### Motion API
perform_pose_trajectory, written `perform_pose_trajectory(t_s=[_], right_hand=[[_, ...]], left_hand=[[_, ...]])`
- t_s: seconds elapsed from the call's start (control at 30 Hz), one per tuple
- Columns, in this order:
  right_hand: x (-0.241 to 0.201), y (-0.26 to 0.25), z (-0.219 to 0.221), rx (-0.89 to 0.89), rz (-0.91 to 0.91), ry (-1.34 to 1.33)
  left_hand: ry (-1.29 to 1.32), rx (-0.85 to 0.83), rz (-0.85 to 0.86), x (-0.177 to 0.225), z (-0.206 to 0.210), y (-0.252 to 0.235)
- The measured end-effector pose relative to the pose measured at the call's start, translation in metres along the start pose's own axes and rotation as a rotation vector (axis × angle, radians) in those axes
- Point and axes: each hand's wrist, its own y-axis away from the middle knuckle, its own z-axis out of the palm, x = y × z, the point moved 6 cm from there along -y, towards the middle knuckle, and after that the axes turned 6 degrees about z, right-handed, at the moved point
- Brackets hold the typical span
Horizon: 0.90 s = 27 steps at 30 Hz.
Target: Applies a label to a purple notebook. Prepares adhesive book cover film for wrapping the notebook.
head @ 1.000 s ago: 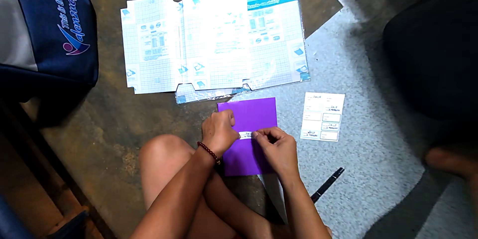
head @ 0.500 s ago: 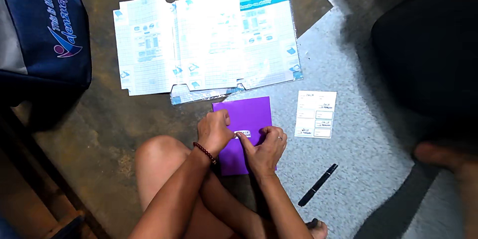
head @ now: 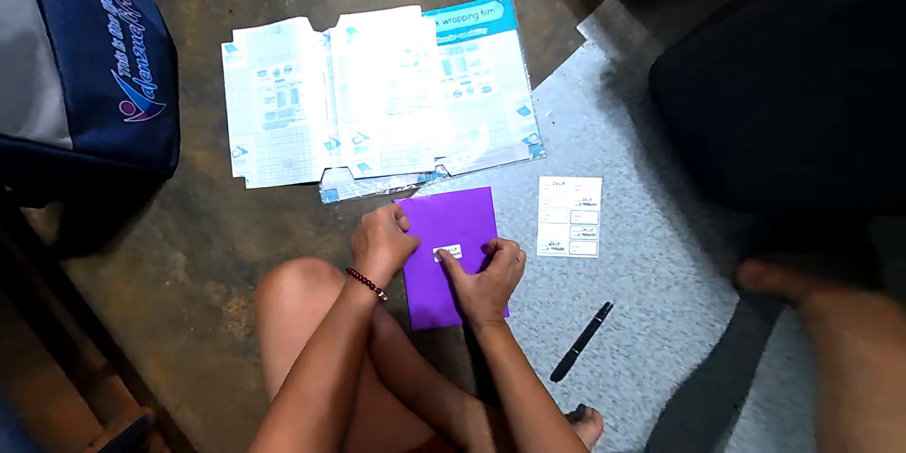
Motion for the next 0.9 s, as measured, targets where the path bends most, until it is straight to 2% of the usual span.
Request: perform_pose_trajectory(t_s=[0.17, 0.37, 0.5, 0.6, 0.77, 0.83, 0.9], right_hand=[[0.0, -0.001, 0.003, 0.013, 0.002, 0.05], [0.009, 0.0, -0.002, 0.083, 0.005, -0.073], [0.016, -0.003, -0.007, -0.014, 0.087, -0.222], [0.024, -0.011, -0.013, -0.093, 0.205, -0.386], [0.042, -0.021, -0.024, -0.155, 0.322, -0.681], [0.037, -0.021, -0.029, -0.258, 0.324, -0.74], [0.035, -0.018, -0.035, -0.436, 0.377, -0.787]], left_hand=[[0.051, 0.192, 0.01, -0.003, -0.011, 0.009], [0.275, 0.2, -0.015, -0.012, -0.005, 0.011], [0.391, 0.131, -0.034, -0.02, 0.004, 0.004], [0.419, 0.043, 0.018, -0.016, 0.01, 0.002], [0.817, -0.066, 0.034, -0.004, 0.016, 0.01], [0.896, -0.096, 0.033, -0.003, 0.015, 0.011], [0.951, -0.107, 0.033, -0.004, 0.018, 0.011]])
